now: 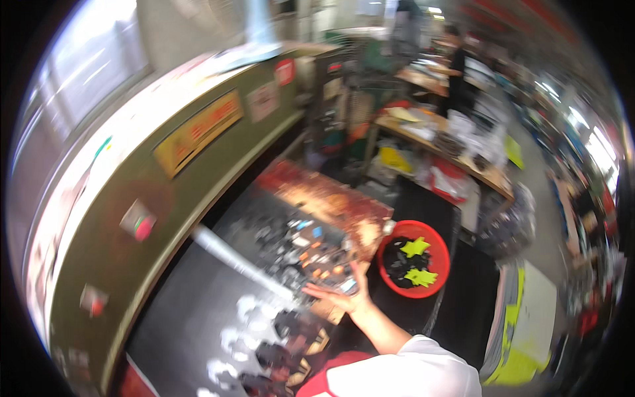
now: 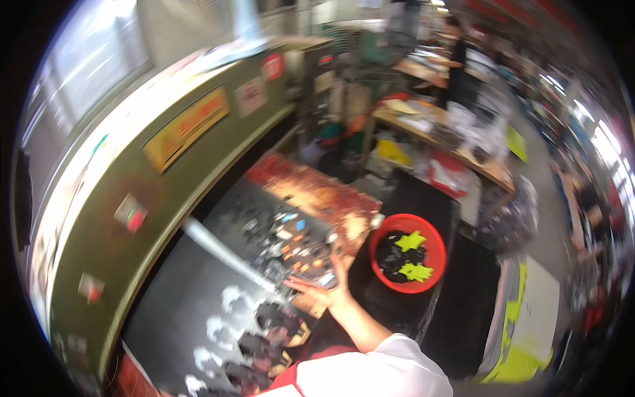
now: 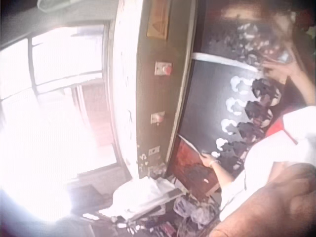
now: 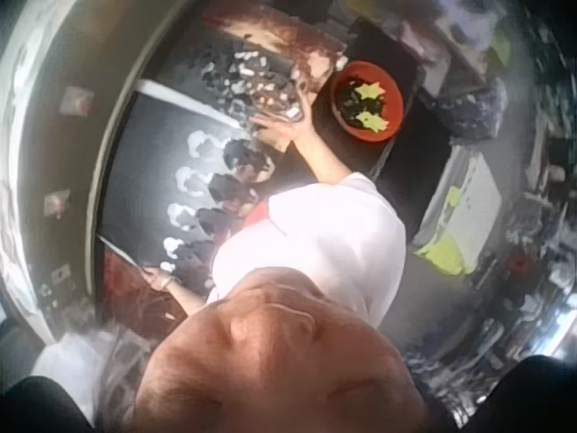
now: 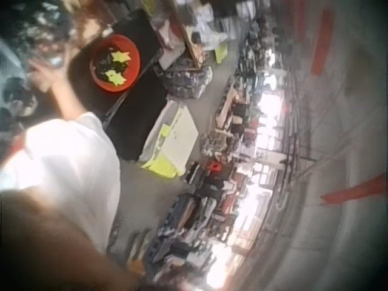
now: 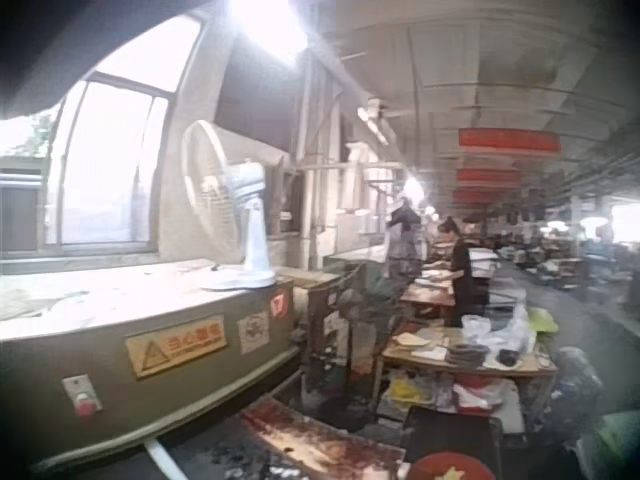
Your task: The person walks to a cutting machine, places a black rubber sheet on the roller, and uses a white shoe-shaped template to press and cut multiple identical pieces from the sheet. The person repeatedly aligns the template, presses it into the material, and removes the cut pieces by hand.
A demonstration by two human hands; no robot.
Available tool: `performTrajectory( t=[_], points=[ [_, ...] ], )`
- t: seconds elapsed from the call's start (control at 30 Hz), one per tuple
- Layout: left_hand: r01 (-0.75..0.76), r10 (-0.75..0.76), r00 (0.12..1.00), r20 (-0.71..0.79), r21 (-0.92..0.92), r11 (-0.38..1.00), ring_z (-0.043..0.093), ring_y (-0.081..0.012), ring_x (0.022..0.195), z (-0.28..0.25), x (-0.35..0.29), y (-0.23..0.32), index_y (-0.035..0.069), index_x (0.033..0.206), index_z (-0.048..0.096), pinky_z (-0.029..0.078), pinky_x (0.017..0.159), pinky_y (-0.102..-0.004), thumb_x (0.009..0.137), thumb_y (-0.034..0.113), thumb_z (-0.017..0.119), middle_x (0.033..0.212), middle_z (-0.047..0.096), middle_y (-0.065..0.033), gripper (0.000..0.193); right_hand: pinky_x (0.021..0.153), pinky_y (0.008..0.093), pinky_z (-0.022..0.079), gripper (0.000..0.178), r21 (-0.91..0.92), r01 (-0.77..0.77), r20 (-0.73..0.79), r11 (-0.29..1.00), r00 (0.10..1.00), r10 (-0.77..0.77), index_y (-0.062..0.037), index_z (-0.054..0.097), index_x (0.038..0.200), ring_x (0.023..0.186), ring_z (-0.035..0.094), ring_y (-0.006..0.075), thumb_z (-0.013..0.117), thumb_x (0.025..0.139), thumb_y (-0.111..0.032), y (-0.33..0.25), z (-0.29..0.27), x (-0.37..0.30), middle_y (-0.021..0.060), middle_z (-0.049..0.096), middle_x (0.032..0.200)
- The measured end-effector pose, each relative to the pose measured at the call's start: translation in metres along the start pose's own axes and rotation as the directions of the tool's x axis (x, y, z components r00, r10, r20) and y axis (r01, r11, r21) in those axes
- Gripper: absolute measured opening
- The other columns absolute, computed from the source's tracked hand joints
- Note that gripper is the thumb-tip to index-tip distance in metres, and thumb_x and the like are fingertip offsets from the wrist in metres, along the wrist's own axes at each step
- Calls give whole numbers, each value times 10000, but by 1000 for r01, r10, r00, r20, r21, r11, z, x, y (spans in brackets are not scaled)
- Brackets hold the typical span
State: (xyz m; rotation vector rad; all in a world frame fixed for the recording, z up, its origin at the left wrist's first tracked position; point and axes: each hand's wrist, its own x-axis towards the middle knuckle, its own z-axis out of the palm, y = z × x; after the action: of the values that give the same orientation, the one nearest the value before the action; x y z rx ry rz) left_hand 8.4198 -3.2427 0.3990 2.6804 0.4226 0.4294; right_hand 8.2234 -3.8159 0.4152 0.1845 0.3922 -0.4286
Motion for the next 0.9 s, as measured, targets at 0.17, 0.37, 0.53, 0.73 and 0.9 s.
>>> performTrajectory(
  t=[0.17,0.37,0.53,0.73,0.9],
  points=[
    [135,-137,990,24,51,989,646,-310,1041,24,-7,-31,175,1317,560,495,877,-382,938,416,492,1158,656,-156,453,1091,704,177,938,-187,30,178,982,984,4,14,295,1428,1321,193,593,676,738,-494,-2,9,1,371,256,1424],
    [-82,89,994,-66,103,991,652,-377,744,17,-22,-27,141,1223,601,501,645,-478,916,326,548,832,674,-177,362,1153,591,199,709,-450,184,191,874,976,-107,-20,285,1458,1358,280,477,597,860,-242,35,28,8,246,309,1486],
    [-149,148,989,27,53,987,646,-364,704,11,-29,-22,55,1190,593,502,625,-468,894,280,571,808,670,-171,372,1127,582,255,908,-838,218,361,500,909,209,-30,154,1500,1342,364,425,636,784,-311,133,26,-29,222,316,1487],
    [-154,150,987,-59,-65,986,634,-362,687,12,-33,-23,61,1200,585,491,617,-467,882,248,601,800,662,-165,370,974,357,439,987,-952,291,302,93,850,431,35,357,1409,1142,570,265,866,598,-204,301,18,1,181,557,1254],
    [-222,209,973,-101,-134,966,624,-344,642,12,-29,-24,11,1184,589,489,588,-438,871,209,615,760,653,-161,371,1036,428,381,851,-694,574,382,-435,805,453,-110,498,1330,1245,439,332,832,549,-165,446,-23,25,218,489,1285]
  ],
)
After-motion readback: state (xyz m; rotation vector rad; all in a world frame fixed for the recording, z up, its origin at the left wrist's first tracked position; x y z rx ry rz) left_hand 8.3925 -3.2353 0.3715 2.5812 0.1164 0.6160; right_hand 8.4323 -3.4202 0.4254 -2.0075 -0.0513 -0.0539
